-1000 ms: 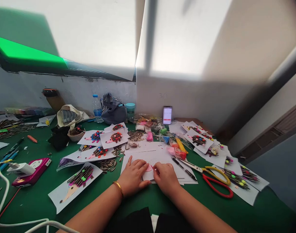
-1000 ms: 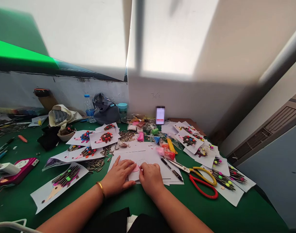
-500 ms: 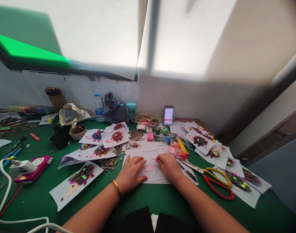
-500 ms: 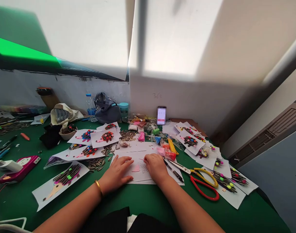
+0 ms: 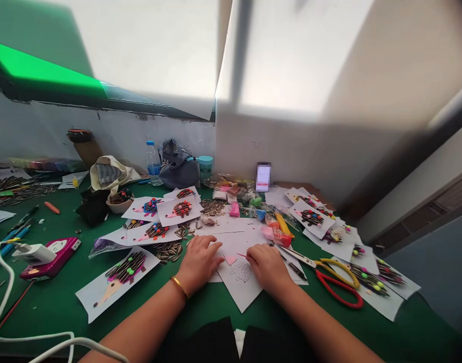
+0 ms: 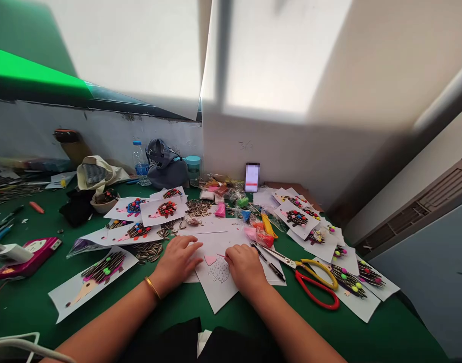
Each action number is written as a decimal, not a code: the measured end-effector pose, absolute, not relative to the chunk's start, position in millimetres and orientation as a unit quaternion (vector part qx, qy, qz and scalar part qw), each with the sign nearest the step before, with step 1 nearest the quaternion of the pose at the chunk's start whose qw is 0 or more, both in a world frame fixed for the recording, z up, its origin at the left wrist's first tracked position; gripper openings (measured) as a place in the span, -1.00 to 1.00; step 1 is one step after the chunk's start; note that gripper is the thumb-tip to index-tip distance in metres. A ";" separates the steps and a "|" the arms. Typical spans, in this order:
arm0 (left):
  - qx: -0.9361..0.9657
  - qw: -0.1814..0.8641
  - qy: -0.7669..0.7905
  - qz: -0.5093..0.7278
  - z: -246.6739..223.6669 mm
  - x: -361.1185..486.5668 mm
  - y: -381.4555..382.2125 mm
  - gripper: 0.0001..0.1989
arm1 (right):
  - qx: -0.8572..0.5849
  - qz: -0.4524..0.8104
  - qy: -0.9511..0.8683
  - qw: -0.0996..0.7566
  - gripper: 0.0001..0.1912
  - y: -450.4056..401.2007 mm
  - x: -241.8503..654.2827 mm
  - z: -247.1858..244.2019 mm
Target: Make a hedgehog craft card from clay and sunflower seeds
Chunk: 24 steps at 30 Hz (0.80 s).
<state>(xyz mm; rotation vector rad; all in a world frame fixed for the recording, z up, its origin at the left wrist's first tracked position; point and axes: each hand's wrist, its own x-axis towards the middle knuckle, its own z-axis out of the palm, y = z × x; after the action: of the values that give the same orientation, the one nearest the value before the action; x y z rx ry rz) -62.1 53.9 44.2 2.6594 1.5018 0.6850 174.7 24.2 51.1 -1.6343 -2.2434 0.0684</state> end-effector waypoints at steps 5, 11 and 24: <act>0.885 0.068 0.423 0.183 44.2 -58.8 52.5 -0.50 | -0.546 0.017 -0.820 0.174 -0.84 48.1 167.9 52.1; 0.883 0.091 0.430 0.164 42.2 -58.4 54.8 -0.50 | -0.553 0.012 -0.819 0.152 -0.84 53.4 159.0 45.1; 0.877 0.100 0.438 0.170 40.0 -58.2 55.0 -0.49 | -0.550 0.030 -0.825 0.127 -0.85 59.0 157.8 50.2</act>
<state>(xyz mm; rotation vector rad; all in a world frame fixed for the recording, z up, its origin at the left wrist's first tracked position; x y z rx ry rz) -58.2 55.0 40.0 2.5914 1.2954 0.5022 157.8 59.0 50.2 -1.5999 -2.4008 0.0876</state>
